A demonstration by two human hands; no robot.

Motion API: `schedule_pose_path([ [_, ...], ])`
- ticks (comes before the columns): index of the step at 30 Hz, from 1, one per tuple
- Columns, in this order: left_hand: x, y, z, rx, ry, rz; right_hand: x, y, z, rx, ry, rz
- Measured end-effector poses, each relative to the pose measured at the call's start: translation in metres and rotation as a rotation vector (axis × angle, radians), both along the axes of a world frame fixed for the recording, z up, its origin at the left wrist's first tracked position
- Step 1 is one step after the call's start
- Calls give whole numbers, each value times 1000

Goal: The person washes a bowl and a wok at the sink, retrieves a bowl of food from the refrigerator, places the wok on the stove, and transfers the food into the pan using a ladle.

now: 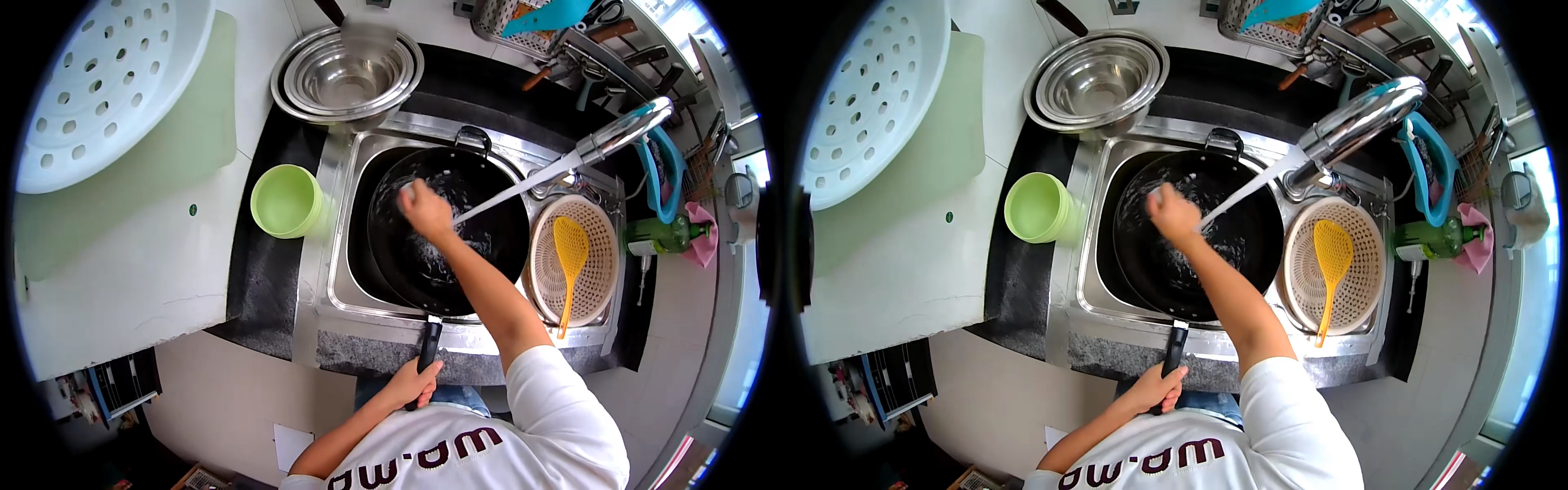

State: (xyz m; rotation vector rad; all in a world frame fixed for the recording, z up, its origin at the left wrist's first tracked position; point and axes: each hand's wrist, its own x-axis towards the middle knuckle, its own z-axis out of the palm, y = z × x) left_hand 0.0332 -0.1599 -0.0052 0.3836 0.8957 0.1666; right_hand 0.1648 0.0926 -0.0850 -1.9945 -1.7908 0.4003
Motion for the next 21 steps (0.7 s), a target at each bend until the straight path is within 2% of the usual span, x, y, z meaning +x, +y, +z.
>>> schedule_pose_path([
  [2,1,-1,-1,13,17,2,-12,-22,9,-261,191,88],
  [5,0,-3,-4,17,2,7,4,-71,25,-707,716,329],
  [6,-2,-3,-6,4,-28,5,19,-84,37,-843,658,404],
  [9,-8,-1,-15,-84,-160,4,86,-99,62,-921,273,798],
  [10,-7,-1,-16,-150,-221,15,111,-96,64,-919,68,835],
  [12,-4,-3,-19,-196,-250,89,128,-78,91,-926,-578,656],
  [13,-2,-5,-21,-240,-271,166,140,-67,85,-766,-738,638],
  [14,-1,-6,-23,-238,-272,164,150,-58,74,-518,-785,568],
  [16,0,-7,-31,-359,-528,205,146,-30,50,-245,-732,420],
  [17,1,-7,-36,-452,-630,228,162,-11,-8,11,-643,479],
  [18,0,-3,-32,-446,-625,233,132,-8,10,18,-547,310],
  [19,-1,3,-25,-417,-518,180,114,-2,-2,137,-431,252],
  [21,-1,6,-16,-372,-345,117,64,3,-11,174,-31,46],
])
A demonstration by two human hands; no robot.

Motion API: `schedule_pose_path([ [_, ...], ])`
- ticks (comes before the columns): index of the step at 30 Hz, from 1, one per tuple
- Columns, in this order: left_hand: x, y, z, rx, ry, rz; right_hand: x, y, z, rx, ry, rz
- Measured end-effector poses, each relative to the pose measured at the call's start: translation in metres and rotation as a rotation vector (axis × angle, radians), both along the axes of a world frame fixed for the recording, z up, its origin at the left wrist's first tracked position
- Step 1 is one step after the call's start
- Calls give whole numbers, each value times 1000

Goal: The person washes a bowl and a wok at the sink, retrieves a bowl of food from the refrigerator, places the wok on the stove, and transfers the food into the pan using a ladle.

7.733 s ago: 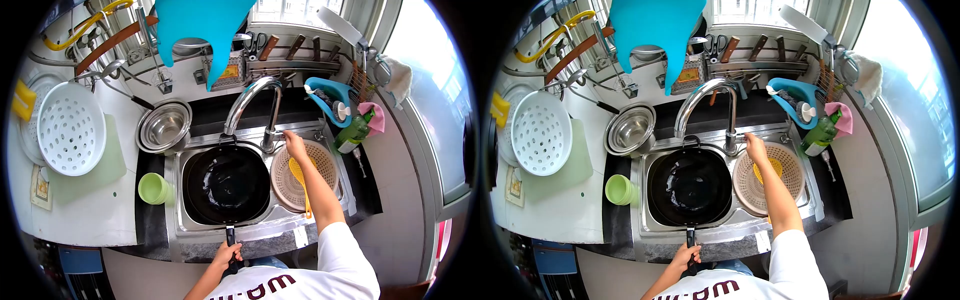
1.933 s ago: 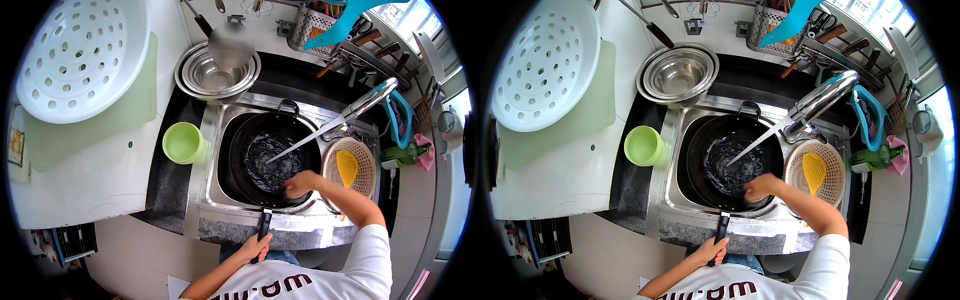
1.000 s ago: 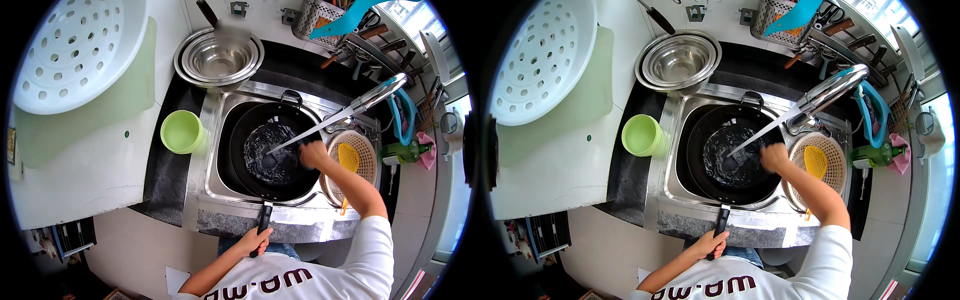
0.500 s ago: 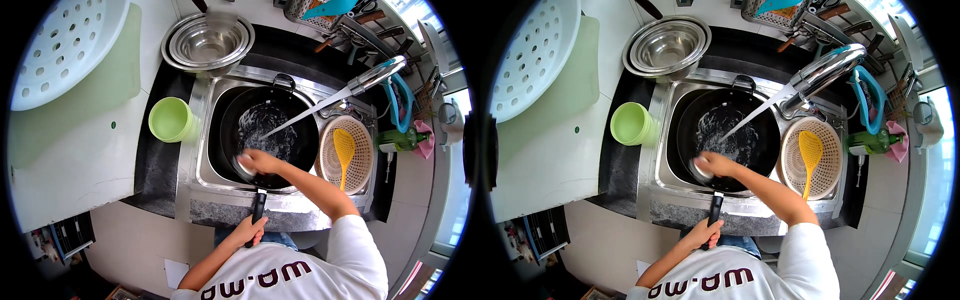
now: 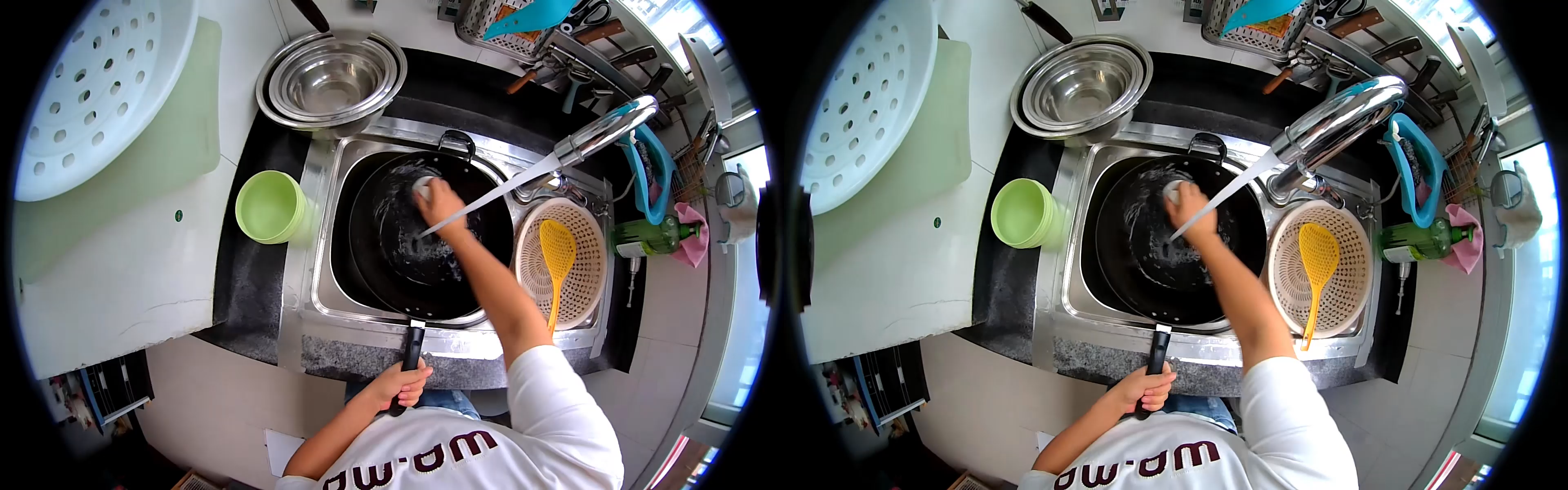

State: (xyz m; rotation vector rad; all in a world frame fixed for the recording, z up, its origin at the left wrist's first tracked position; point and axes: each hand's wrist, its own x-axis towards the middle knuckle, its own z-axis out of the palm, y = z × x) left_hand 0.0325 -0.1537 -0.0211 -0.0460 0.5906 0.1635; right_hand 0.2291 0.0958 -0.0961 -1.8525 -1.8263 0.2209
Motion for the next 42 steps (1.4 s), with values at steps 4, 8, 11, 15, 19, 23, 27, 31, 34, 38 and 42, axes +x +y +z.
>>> schedule_pose_path([
  [4,-5,6,12,34,85,-46,-73,-20,7,-286,552,45],
  [8,-13,15,25,94,221,-40,-46,-73,23,-629,592,527],
  [11,-21,19,26,136,295,-38,11,-92,33,-762,210,547],
  [15,-22,22,28,176,301,-74,53,-77,16,-407,-13,200],
  [19,-19,22,31,175,322,-113,28,-26,4,-63,214,-19],
  [23,-14,22,34,174,329,-125,-44,17,8,83,829,-3],
  [27,-15,22,37,216,390,-140,-91,-15,31,-307,1336,307],
  [31,-23,21,27,284,453,-143,-55,-76,51,-747,1065,607],
  [34,-28,24,28,434,646,-119,-17,-97,10,-554,502,547],
  [38,-35,29,25,633,830,-139,13,-82,-8,-343,232,283],
  [42,-40,35,31,752,960,-174,14,-49,-9,-80,284,134],
])
